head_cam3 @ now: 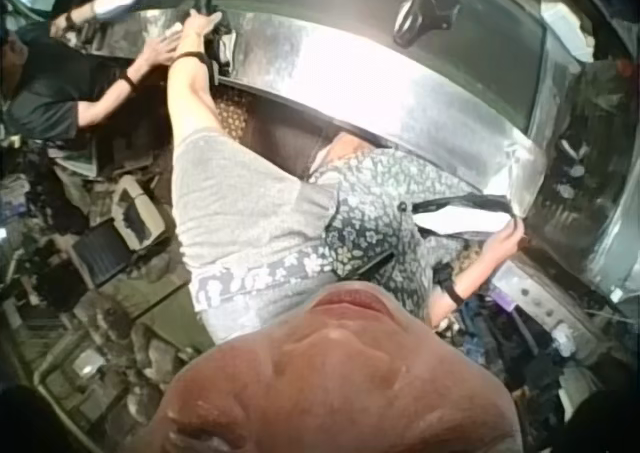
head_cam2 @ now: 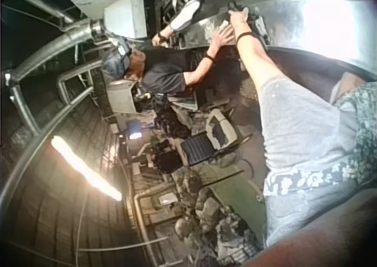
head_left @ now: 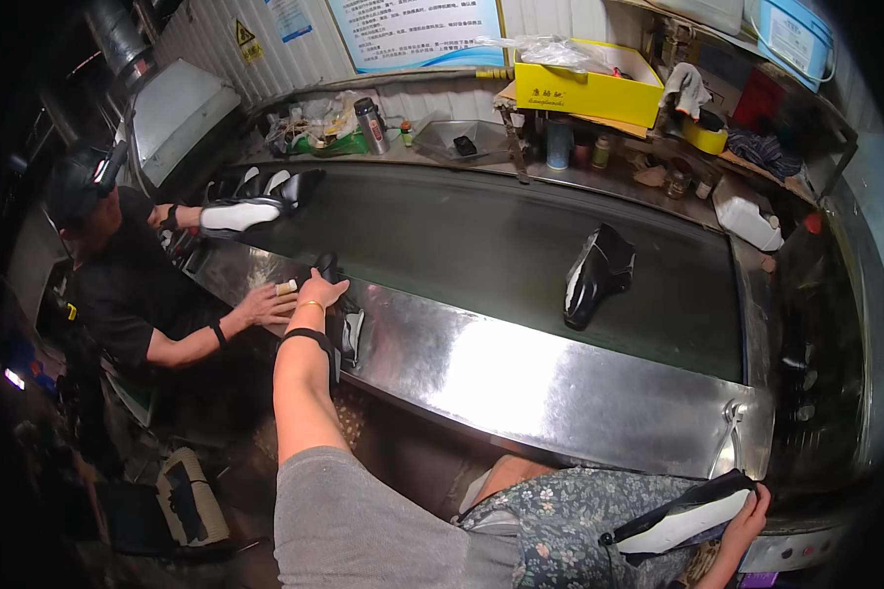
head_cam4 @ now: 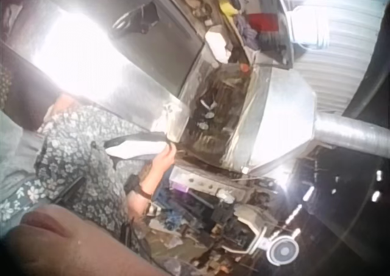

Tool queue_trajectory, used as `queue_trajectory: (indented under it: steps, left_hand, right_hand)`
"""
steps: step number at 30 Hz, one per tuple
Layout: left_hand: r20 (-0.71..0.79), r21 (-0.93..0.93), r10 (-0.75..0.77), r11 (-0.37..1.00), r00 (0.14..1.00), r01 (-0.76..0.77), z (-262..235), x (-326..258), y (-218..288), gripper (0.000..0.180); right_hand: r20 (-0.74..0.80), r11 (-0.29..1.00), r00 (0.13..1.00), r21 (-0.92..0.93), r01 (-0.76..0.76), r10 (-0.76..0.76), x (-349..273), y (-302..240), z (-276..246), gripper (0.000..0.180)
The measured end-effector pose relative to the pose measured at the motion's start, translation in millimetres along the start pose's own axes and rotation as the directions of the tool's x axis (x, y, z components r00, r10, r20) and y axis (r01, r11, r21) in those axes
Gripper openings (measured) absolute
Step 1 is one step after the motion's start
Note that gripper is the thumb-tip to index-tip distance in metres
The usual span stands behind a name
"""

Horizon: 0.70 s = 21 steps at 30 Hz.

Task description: Inspecting shoe components and placing them on a conveyor belt in a factory setting.

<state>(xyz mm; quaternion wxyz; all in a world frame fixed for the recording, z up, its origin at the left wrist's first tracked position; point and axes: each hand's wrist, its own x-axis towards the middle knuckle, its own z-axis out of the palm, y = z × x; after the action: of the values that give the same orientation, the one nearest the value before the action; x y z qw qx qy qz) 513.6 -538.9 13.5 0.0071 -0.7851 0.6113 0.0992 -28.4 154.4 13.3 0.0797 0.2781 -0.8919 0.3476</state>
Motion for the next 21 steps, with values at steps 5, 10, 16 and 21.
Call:
queue_trajectory:
  steps: [5,10,16,21]
  left_hand:
    - [0.048,0.077,-0.009,0.997,0.999,0.005,-9.2,9.4,15.0,0.098]
    - [-0.079,0.099,0.043,0.994,0.996,-0.035,0.1,2.0,9.6,0.089]
    - [-0.189,-0.009,0.063,0.998,0.98,-0.066,13.1,-18.4,-2.7,0.067]
    - [-0.402,-0.233,0.24,0.907,0.883,-0.352,43.4,-90.0,46.0,0.041]
  right_hand:
    - [0.0,0.999,1.0,-0.049,0.001,-0.001,0.9,-1.5,0.7,0.029]
    - [0.048,0.999,0.999,-0.051,-0.008,0.011,5.7,-7.1,5.8,0.026]
    - [0.001,0.998,0.998,-0.037,-0.058,0.058,3.6,-10.7,10.4,0.027]
    - [0.012,0.997,0.997,-0.021,0.072,-0.072,1.6,-11.6,6.0,0.028]
